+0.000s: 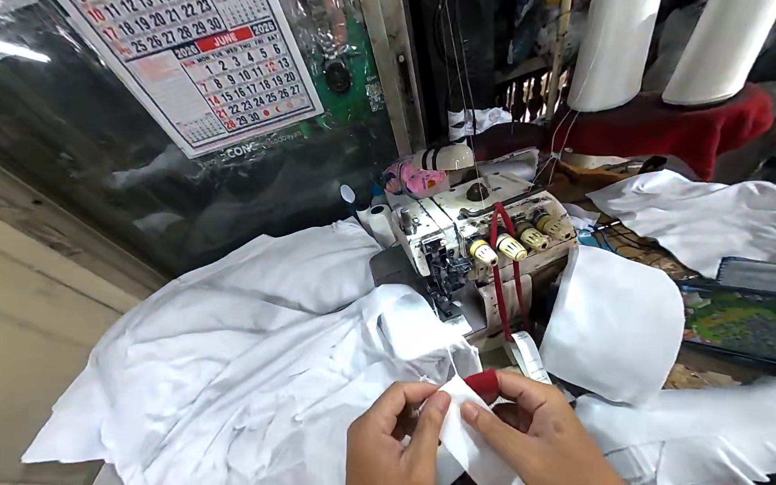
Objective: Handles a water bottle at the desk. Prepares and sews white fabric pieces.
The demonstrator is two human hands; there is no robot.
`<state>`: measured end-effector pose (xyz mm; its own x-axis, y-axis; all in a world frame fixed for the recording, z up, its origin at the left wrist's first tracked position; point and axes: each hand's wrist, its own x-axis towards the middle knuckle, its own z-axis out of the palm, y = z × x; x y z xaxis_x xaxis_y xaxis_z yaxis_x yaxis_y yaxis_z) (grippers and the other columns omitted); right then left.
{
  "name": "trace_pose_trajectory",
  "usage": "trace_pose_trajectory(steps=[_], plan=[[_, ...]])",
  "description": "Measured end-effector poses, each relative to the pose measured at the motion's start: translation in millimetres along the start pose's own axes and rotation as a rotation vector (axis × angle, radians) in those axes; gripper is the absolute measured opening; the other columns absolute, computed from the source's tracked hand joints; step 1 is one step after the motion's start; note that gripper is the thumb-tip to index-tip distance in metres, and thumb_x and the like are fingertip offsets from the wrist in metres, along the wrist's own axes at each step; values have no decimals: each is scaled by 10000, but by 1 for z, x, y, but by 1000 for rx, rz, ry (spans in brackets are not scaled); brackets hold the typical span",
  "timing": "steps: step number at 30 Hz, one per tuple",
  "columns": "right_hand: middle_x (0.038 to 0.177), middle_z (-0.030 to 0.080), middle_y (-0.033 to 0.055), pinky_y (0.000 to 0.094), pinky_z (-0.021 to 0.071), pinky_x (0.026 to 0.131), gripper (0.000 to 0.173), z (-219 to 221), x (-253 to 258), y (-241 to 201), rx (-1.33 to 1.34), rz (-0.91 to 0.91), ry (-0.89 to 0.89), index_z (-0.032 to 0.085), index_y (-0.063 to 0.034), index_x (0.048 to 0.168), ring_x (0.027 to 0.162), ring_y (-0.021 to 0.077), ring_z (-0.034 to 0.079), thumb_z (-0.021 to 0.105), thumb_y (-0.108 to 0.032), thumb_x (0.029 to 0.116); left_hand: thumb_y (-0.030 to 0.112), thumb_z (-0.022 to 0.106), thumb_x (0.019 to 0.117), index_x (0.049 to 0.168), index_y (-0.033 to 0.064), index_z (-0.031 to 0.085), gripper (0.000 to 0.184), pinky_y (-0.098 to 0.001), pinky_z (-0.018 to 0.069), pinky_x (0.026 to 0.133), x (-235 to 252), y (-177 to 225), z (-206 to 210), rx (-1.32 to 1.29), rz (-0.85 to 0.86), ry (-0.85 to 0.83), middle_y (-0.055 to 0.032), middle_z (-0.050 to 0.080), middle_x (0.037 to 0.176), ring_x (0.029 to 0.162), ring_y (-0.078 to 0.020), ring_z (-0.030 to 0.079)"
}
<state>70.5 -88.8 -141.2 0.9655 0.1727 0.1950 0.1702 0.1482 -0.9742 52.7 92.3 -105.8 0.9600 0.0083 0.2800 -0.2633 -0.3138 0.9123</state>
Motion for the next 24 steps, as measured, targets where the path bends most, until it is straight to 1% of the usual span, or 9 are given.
trace_pose_trajectory(steps=[3, 5, 8, 11, 13, 15, 17, 20, 24], plan=[[877, 745, 63, 306, 627, 655, 313, -4, 0, 0, 19, -42, 66, 674, -17, 1214, 724, 168, 716, 744, -65, 912, 82, 596, 1029, 1029, -29, 699, 152, -341, 635, 585, -1, 16, -11, -247, -37, -210, -96, 727, 804, 647, -186, 713], [942, 760, 98, 330, 638, 701, 456, -9, 0, -4, 92, -17, 0, 540, 13, 1377, 772, 195, 739, 666, 12, 939, 112, 523, 1064, 1059, -31, 687, 217, -315, 593, 555, -5, 11, -3, -300, -51, -152, -80, 690, 777, 614, -153, 667], [965, 758, 102, 358, 651, 699, 614, -11, 0, -6, 105, 8, -85, 358, 0, 1484, 790, 213, 752, 604, 59, 924, 69, 518, 1051, 1138, -34, 703, 229, -315, 617, 780, -6, -15, 27, -178, -55, -49, -93, 725, 1011, 871, -159, 708], [981, 775, -35, 317, 670, 753, 640, -18, -1, -1, -245, -126, -20, 442, -43, 1455, 833, 122, 759, 711, -56, 874, 76, 540, 1039, 976, -30, 726, 223, -345, 610, 873, -4, -26, 38, -198, 26, -13, -149, 720, 1118, 1029, -222, 704], [1003, 751, -50, 372, 648, 857, 577, -24, -2, 1, -371, -246, 48, 517, -62, 1414, 894, 117, 737, 732, -163, 888, 102, 515, 1053, 964, -19, 686, 227, -342, 614, 822, 1, -24, 33, -254, 44, -30, -146, 718, 1076, 974, -213, 710], [953, 733, -8, 386, 608, 818, 487, -25, 2, 3, -262, -241, 89, 546, -80, 1341, 854, 149, 710, 734, -230, 917, 141, 522, 1056, 941, -6, 625, 213, -318, 589, 707, 8, -26, 38, -386, 32, -25, -105, 659, 892, 789, -168, 663], [906, 710, 79, 328, 618, 699, 440, -27, 10, 2, 17, -163, 23, 543, -63, 1296, 768, 183, 704, 729, -162, 910, 139, 597, 1020, 944, -1, 559, 164, -313, 572, 637, 16, -30, 44, -516, 20, -9, -85, 590, 786, 682, -152, 619], [898, 674, 93, 302, 605, 711, 362, -41, 22, 0, 274, -84, -180, 549, -81, 1261, 770, 150, 686, 693, -111, 931, 131, 704, 951, 1035, 30, 549, 203, -319, 603, 677, 17, -30, 22, -548, 48, -71, -88, 665, 848, 740, -151, 680], [922, 685, 66, 282, 593, 712, 213, -65, 36, -8, 113, 27, -403, 645, -96, 1148, 794, 134, 677, 696, -143, 946, 170, 730, 945, 1023, 73, 633, 158, -233, 560, 622, 20, -31, -23, -452, 86, -276, -24, 661, 789, 675, -73, 642]])
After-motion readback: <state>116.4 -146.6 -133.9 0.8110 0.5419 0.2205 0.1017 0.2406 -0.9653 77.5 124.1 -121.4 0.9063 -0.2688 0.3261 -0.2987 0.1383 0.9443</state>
